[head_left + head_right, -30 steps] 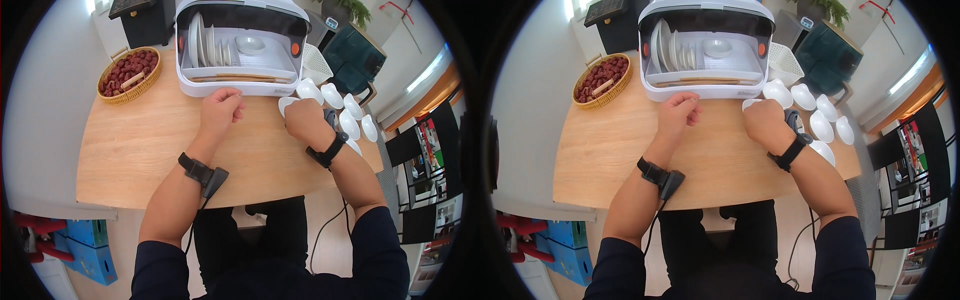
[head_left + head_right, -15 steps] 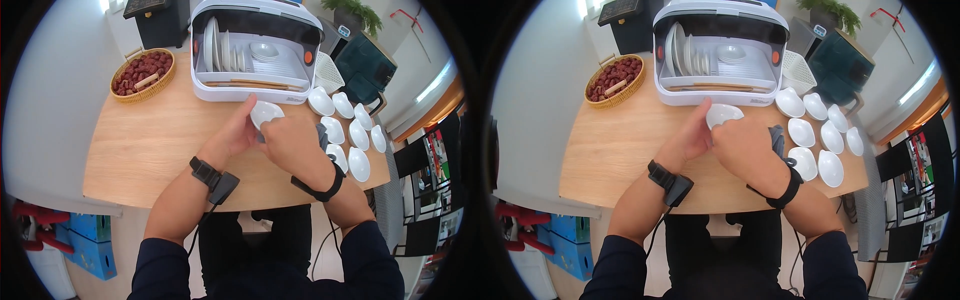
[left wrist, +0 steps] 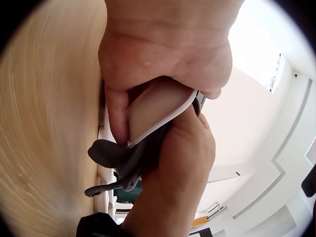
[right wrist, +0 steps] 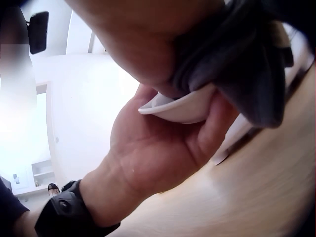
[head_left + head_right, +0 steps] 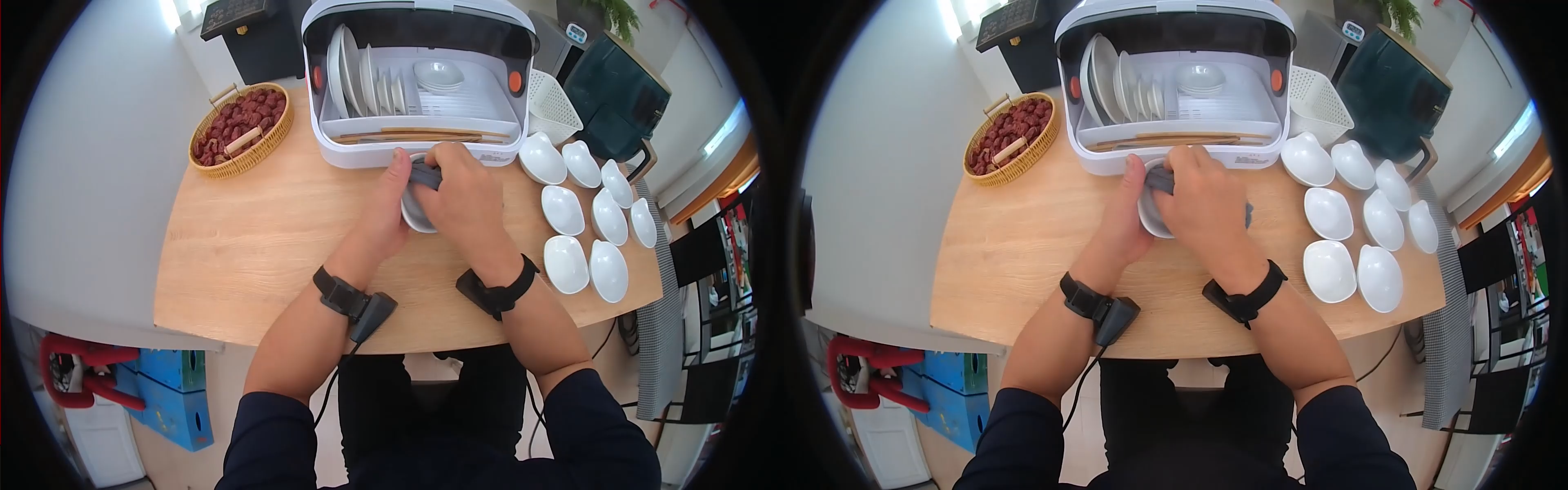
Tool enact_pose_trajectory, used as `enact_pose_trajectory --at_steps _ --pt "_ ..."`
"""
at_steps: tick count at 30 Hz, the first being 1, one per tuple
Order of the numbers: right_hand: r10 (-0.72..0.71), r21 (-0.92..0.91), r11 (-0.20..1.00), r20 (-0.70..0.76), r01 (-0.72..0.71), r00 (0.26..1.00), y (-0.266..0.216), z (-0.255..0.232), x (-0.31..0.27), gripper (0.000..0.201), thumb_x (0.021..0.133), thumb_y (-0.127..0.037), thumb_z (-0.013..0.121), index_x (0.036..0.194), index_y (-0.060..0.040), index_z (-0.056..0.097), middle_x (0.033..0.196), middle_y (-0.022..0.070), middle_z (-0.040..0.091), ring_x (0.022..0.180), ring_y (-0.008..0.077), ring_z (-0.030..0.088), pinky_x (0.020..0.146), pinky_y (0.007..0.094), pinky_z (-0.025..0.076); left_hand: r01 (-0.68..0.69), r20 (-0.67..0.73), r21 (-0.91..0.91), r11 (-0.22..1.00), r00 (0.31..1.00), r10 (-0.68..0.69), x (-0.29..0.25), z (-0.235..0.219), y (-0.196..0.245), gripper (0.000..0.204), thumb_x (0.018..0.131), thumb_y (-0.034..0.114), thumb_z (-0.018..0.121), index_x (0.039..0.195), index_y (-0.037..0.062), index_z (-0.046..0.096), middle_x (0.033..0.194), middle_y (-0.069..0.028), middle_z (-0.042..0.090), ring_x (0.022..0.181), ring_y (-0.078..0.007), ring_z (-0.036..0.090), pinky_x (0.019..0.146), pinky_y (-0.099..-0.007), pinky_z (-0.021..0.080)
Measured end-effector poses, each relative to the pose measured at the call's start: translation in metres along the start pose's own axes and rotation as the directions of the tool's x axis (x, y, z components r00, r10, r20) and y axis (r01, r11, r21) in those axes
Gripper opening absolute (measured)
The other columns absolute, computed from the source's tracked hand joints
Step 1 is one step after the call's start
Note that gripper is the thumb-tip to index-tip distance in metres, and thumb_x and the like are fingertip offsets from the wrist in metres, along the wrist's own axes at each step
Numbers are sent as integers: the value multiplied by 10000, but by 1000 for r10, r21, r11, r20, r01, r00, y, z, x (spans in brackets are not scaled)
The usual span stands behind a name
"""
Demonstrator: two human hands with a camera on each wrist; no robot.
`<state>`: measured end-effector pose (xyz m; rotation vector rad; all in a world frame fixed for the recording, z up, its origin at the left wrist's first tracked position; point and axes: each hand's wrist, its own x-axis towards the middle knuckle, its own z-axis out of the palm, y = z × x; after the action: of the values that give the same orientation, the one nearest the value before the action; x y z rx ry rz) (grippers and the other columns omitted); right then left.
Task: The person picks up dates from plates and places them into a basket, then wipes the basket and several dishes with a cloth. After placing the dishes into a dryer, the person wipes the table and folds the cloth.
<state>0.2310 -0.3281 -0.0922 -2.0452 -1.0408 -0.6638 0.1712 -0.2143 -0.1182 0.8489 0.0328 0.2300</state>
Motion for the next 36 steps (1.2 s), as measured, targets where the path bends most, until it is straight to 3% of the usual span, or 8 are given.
enact_pose_trajectory --at_steps 6,10,16,22,24,28,30,36 --pt "-192 525 851 343 -18 920 -5 -22 -5 279 747 -12 676 1026 -27 663 962 94 670 848 324 657 723 352 526 -8 179 93 996 984 -9 2 -28 13 713 1068 648 344 1361 39 572 1295 -134 643 1222 -231 621 1025 -378 520" --pt "-240 416 906 364 73 900 7 -26 -9 187 729 13 656 908 -35 684 977 98 670 853 331 654 714 418 531 -66 135 146 987 990 46 1 -19 12 719 1069 649 333 1372 39 564 1292 -133 647 1215 -227 624 1025 -381 519" --pt "-171 103 977 -137 186 976 2 -11 -6 219 713 57 625 890 -57 685 1008 67 678 836 309 660 687 382 529 -23 89 72 997 996 17 -6 6 9 656 1078 611 380 1330 36 570 1240 -106 655 1163 -197 640 980 -366 549" --pt "-139 665 725 392 -176 910 13 -28 -3 196 713 20 661 901 -35 676 880 89 681 766 233 637 681 318 509 -16 140 101 995 990 2 -3 -16 13 600 1066 559 479 1312 23 593 1199 -107 679 1126 -204 664 984 -371 546" --pt "-282 608 731 683 -310 674 23 -46 5 254 701 20 681 947 -37 701 837 61 704 747 161 622 701 299 510 -139 99 153 978 987 125 1 -17 20 530 1040 461 568 1312 8 600 1190 -120 695 1121 -225 678 988 -375 550" --pt "-65 658 630 574 -413 816 29 -61 11 337 713 36 673 1043 -19 713 858 51 725 782 119 642 739 283 533 -156 49 -47 987 986 158 1 -25 33 516 1062 384 512 1389 -13 549 1312 -156 666 1201 -291 657 1053 -408 520" --pt "240 813 136 527 -566 815 37 -60 13 323 807 -11 677 1128 22 677 978 79 728 919 154 691 851 288 560 -155 65 -71 985 985 160 0 -24 33 498 1066 367 517 1386 -13 554 1308 -160 670 1188 -286 667 1029 -404 538" --pt "305 908 250 255 -336 917 13 -33 2 308 955 -122 687 1230 17 671 1090 42 713 984 114 657 876 257 530 -100 41 143 985 995 95 0 -12 21 447 1082 357 540 1320 -16 601 1187 -114 706 1041 -208 695 900 -343 570"
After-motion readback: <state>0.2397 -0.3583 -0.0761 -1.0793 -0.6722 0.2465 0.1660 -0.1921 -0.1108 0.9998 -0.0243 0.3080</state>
